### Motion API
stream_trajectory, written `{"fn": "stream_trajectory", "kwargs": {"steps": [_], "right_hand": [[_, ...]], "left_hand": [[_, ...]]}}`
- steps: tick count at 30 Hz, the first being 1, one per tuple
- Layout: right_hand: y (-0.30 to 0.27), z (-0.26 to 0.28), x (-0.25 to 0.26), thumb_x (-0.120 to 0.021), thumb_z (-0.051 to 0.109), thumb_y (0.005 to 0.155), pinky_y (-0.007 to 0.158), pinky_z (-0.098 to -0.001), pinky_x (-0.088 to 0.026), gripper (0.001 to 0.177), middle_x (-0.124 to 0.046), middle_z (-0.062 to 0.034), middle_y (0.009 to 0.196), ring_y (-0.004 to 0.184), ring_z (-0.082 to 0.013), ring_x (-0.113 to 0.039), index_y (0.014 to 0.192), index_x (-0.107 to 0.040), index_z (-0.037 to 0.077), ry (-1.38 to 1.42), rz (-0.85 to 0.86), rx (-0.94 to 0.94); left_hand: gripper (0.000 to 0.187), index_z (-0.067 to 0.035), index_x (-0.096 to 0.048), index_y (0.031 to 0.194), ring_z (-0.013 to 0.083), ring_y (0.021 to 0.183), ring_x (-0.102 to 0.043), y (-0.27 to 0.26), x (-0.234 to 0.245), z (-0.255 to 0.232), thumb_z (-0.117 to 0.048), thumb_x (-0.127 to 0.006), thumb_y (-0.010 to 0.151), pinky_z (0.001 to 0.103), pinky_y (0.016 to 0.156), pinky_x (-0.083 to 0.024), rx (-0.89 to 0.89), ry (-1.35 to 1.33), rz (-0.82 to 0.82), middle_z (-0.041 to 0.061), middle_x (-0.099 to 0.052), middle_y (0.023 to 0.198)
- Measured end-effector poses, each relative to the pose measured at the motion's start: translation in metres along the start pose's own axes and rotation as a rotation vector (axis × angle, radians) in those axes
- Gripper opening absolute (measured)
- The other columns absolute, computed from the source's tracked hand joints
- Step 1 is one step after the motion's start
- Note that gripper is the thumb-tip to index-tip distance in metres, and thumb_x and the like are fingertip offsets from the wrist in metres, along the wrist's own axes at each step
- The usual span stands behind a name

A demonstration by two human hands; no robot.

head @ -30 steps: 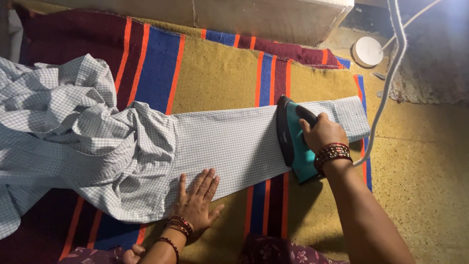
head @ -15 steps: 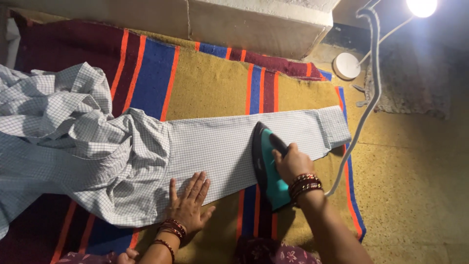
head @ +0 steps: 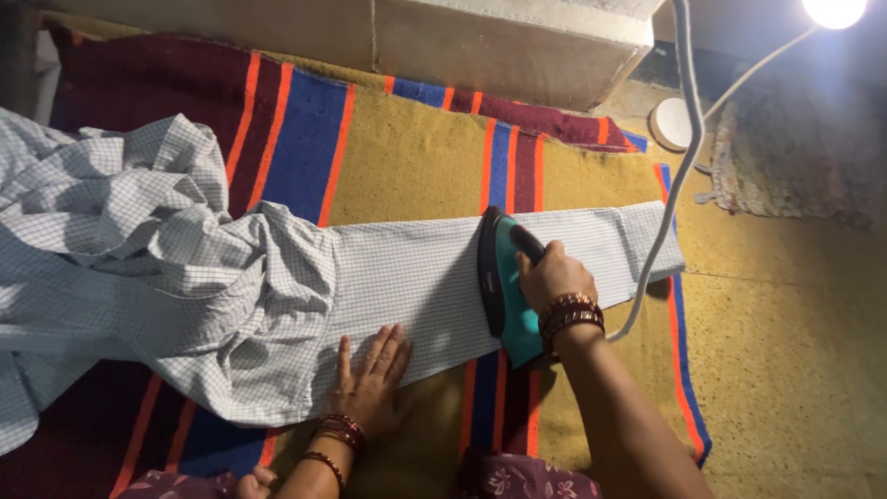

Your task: Ironing and folding a long-sleeved shirt on a floor mat.

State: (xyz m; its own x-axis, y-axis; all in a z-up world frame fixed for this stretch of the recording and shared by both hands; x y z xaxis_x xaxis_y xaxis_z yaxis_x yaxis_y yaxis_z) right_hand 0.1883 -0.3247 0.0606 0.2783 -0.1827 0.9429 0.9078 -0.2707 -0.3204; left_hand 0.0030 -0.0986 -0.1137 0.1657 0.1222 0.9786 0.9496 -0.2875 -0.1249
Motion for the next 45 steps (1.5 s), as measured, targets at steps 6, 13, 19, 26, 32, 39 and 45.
{"fn": "stream_trajectory", "kwargs": {"steps": [6, 13, 19, 26, 32, 39, 45], "right_hand": [[0.02, 0.015, -0.007, -0.061, 0.057, 0.093, 0.09, -0.054, -0.055, 0.056, -0.072, -0.0254, 0.106, 0.105, -0.0453, -0.069, 0.12, -0.061, 0.007, 0.002, 0.0, 0.06], [-0.017, 0.011, -0.035, -0.06, 0.059, 0.092, 0.089, -0.0552, -0.055, 0.055, -0.072, -0.0269, 0.103, 0.103, -0.0466, -0.069, 0.117, -0.058, 0.01, -0.01, 0.056, 0.096], [-0.062, 0.009, -0.058, -0.058, 0.061, 0.092, 0.09, -0.0557, -0.055, 0.055, -0.073, -0.0261, 0.103, 0.103, -0.0466, -0.069, 0.119, -0.056, 0.013, 0.006, 0.099, 0.076], [-0.077, 0.032, -0.045, -0.058, 0.058, 0.093, 0.093, -0.0547, -0.055, 0.053, -0.073, -0.025, 0.106, 0.105, -0.0456, -0.07, 0.118, -0.059, 0.011, 0.053, 0.118, 0.034], [-0.046, 0.066, -0.039, -0.057, 0.057, 0.094, 0.092, -0.0548, -0.055, 0.054, -0.073, -0.0245, 0.107, 0.107, -0.045, -0.069, 0.118, -0.06, 0.008, 0.069, 0.097, 0.046], [-0.017, 0.098, -0.039, -0.058, 0.058, 0.094, 0.092, -0.0552, -0.055, 0.058, -0.073, -0.0267, 0.107, 0.107, -0.0463, -0.069, 0.12, -0.06, 0.007, 0.04, 0.024, 0.101], [-0.023, 0.099, -0.054, -0.06, 0.057, 0.092, 0.092, -0.0565, -0.054, 0.055, -0.072, -0.0281, 0.105, 0.106, -0.048, -0.068, 0.12, -0.058, 0.009, -0.007, 0.039, 0.148]], "left_hand": [[0.082, -0.01, -0.032, 0.15, 0.0266, 0.155, -0.008, -0.006, 0.003, 0.002, -0.059, -0.054, 0.089, 0.074, 0.113, 0.001, -0.057, -0.199, -0.19, 0.01, -0.016, 0.168], [0.089, -0.009, -0.033, 0.154, 0.0269, 0.153, -0.006, -0.009, 0.015, -0.002, -0.061, -0.058, 0.086, 0.072, 0.115, 0.0, -0.019, -0.224, -0.064, 0.01, -0.017, 0.168], [0.087, -0.014, -0.034, 0.158, 0.0264, 0.155, 0.0, 0.012, 0.039, 0.002, -0.066, -0.055, 0.091, 0.069, 0.119, 0.003, 0.061, -0.283, 0.224, 0.008, -0.01, 0.172], [0.078, -0.017, -0.036, 0.156, 0.0234, 0.156, -0.023, -0.039, 0.188, 0.035, -0.059, -0.055, 0.093, 0.066, 0.125, -0.006, 0.136, -0.141, 0.481, 0.006, -0.032, 0.164], [0.088, -0.023, -0.014, 0.163, 0.0262, 0.158, -0.006, -0.107, 0.202, 0.074, -0.069, -0.052, 0.098, 0.065, 0.124, -0.003, 0.329, -0.214, 0.775, 0.008, -0.009, 0.17], [0.086, -0.023, -0.027, 0.157, 0.0291, 0.148, -0.033, -0.08, 0.196, 0.097, -0.063, -0.062, 0.089, 0.058, 0.123, -0.02, 0.373, -0.246, 0.547, 0.007, -0.028, 0.164], [0.081, -0.018, -0.041, 0.149, 0.0288, 0.139, -0.044, -0.059, 0.18, 0.118, -0.06, -0.068, 0.084, 0.057, 0.114, -0.031, 0.355, -0.254, 0.251, 0.013, -0.043, 0.152]]}}
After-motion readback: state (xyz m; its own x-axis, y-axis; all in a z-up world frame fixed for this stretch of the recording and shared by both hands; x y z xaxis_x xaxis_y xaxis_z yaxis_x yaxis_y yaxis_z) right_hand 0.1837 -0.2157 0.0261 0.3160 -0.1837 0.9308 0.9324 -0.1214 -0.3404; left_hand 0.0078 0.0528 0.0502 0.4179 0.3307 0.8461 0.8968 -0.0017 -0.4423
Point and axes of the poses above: each hand's wrist, its own y-axis towards the middle knuckle, its own x-axis out of the back of the hand, z = x × y, the point moved 2 cm from there along y, towards the middle knuckle
